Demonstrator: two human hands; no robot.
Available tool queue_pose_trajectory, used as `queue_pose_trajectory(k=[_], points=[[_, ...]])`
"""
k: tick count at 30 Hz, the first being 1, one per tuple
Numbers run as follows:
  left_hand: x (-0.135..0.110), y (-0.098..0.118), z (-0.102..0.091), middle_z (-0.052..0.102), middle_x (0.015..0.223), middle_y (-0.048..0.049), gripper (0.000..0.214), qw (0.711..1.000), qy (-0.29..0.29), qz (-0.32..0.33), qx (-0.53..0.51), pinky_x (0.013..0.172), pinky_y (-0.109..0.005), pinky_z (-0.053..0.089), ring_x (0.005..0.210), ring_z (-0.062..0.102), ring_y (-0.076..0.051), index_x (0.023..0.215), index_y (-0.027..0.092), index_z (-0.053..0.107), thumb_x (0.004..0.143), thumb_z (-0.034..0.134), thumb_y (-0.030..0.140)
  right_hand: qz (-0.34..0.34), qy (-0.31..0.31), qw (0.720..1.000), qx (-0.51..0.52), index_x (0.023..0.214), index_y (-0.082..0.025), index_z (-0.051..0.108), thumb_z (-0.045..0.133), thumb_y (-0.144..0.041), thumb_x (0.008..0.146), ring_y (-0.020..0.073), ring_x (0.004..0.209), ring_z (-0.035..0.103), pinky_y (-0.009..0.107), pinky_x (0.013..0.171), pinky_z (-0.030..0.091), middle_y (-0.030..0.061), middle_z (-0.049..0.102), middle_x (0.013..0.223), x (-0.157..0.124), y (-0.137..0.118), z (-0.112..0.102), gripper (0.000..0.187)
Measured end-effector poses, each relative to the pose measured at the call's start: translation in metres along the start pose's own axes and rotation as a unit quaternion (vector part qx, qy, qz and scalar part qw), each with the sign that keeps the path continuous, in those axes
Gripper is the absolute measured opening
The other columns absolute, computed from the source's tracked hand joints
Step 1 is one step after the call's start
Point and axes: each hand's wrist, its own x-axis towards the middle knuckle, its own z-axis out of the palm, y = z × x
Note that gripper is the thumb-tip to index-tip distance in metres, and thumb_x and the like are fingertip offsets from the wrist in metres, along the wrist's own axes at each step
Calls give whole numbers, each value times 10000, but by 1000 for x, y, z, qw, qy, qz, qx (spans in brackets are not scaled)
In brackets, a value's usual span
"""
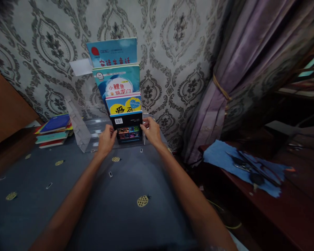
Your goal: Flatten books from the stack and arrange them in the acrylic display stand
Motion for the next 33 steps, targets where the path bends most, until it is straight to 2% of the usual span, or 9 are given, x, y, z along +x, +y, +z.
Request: queue_pose_trajectory(k=[5, 12, 18, 26, 30, 33], points=[[-2, 7, -7, 705, 1040, -78, 224, 1000, 22, -6, 11, 758, -340, 504, 876, 692, -229, 1146, 215, 453, 963, 522, 324, -12, 11, 1000, 0, 950, -207, 605, 612, -368, 799, 186, 665, 583, 310, 631, 444, -1, 610, 698, 0, -12, -3, 221], [-2, 15, -14, 714, 978, -60, 324, 1000, 23, 9, -19, 744, -330, 515, 841, 694, -220, 1221, 202, 443, 929, 540, 305, -42, 35, 998, -13, 883, -197, 629, 514, -399, 868, 162, 618, 534, 287, 602, 388, -12, 573, 656, -3, -33, -10, 233], [-4, 20, -15, 708, 913, -52, 301, 1000, 3, 5, 2, 736, -343, 518, 773, 689, -221, 1185, 205, 472, 912, 532, 317, -47, 44, 998, -15, 855, -190, 637, 502, -401, 856, 152, 618, 525, 287, 621, 393, -14, 553, 653, -4, -42, -12, 251], [-8, 23, -15, 717, 876, -71, 237, 1000, -18, 0, 20, 719, -346, 512, 792, 699, -244, 1106, 215, 491, 907, 534, 337, -47, 63, 997, -12, 869, -184, 663, 500, -401, 889, 147, 617, 522, 272, 597, 405, -7, 575, 659, -6, -56, -19, 273], [-12, 22, -16, 722, 895, -78, 249, 1000, -24, 4, 12, 728, -352, 512, 803, 702, -246, 1123, 211, 494, 910, 537, 332, -55, 93, 994, -25, 910, -192, 671, 497, -397, 911, 152, 615, 534, 277, 588, 416, 1, 596, 679, -8, -64, -22, 269], [-17, 20, -20, 728, 974, -86, 282, 999, -36, 8, 2, 742, -362, 515, 846, 705, -250, 1173, 205, 482, 915, 532, 308, -87, 125, 987, -40, 918, -199, 668, 488, -404, 936, 159, 625, 550, 279, 587, 423, 4, 602, 691, -10, -74, -24, 273]])
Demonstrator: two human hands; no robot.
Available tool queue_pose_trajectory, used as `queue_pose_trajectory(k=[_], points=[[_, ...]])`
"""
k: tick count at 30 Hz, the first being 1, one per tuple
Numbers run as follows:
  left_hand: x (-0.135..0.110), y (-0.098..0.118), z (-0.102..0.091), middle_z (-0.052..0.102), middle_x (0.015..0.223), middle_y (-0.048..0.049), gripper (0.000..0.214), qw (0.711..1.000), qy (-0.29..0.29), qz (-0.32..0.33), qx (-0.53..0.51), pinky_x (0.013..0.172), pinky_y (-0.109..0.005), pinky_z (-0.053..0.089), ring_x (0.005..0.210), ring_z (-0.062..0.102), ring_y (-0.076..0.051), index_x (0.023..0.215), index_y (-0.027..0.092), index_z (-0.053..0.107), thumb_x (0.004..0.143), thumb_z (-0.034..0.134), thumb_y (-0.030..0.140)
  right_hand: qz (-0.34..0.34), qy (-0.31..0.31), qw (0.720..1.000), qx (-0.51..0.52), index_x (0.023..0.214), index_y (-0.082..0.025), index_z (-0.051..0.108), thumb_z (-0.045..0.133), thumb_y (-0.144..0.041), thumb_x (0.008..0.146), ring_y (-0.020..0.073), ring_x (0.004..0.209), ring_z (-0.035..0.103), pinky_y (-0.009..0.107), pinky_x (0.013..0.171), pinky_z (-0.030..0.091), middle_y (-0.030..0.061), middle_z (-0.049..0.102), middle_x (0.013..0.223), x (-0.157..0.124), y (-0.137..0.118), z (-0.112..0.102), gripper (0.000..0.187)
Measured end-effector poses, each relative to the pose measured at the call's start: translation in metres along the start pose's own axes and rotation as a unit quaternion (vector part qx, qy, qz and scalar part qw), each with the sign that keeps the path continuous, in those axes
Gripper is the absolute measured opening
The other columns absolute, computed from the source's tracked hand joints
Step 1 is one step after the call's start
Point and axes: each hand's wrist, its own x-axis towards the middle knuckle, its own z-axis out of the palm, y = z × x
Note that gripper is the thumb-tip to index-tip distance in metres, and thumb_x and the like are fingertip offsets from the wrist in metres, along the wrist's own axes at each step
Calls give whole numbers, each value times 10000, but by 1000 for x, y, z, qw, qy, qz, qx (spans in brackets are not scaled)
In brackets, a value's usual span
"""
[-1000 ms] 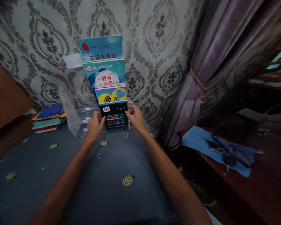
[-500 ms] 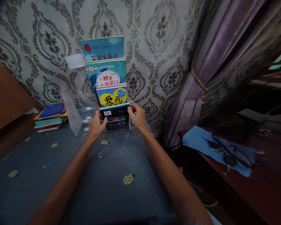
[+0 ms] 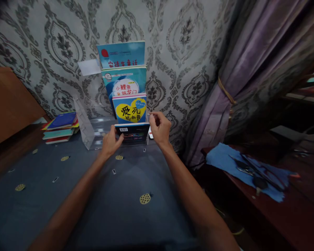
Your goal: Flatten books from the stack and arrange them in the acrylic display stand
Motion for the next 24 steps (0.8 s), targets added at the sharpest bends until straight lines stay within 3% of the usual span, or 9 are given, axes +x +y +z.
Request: queue_pose_trajectory(k=[4, 7, 10, 14, 19, 24], points=[[-12, -9, -13, 720, 1092, -70, 374, 1000, -12, 17, -13, 758, -336, 515, 919, 703, -224, 1257, 224, 451, 902, 562, 261, -70, 19, 997, -12, 914, -210, 683, 482, -405, 959, 165, 590, 539, 297, 575, 429, 8, 609, 695, -3, -25, -5, 284], [-22, -26, -31, 712, 1107, -69, 366, 1000, 0, 29, -2, 739, -306, 515, 963, 694, -210, 1259, 226, 468, 905, 554, 256, -137, -23, 990, 0, 877, -219, 683, 471, -354, 968, 163, 576, 539, 304, 572, 434, 17, 624, 695, -16, -47, -3, 267], [-31, -52, -54, 719, 1050, -58, 307, 999, 38, 21, 23, 725, -282, 508, 890, 695, -185, 1221, 214, 509, 918, 518, 257, -197, -168, 966, 20, 879, -219, 674, 460, -301, 973, 161, 601, 569, 301, 590, 445, 26, 636, 698, -44, -62, 7, 248], [-28, -98, -89, 718, 979, -55, 275, 990, 98, -42, 96, 765, -297, 494, 814, 685, -185, 1193, 205, 542, 938, 466, 277, -245, -401, 882, 17, 785, -217, 633, 414, -265, 991, 154, 635, 572, 285, 609, 418, 33, 626, 687, -98, -61, 29, 305], [1, -164, -124, 678, 1140, -130, 311, 960, 103, -150, 212, 921, -380, 474, 1075, 626, -276, 1197, 169, 541, 937, 412, 282, -195, -521, 831, 5, 814, -195, 627, 438, -230, 984, 149, 660, 573, 270, 632, 402, 38, 650, 750, -147, -46, 40, 257], [36, -209, -135, 531, 1367, -279, 482, 927, 36, -193, 320, 1043, -497, 389, 1308, 452, -393, 1324, 38, 470, 927, 426, 307, -124, -558, 820, 13, 885, -185, 664, 482, -234, 969, 156, 742, 615, 269, 708, 441, 48, 690, 846, -153, -44, 41, 206]])
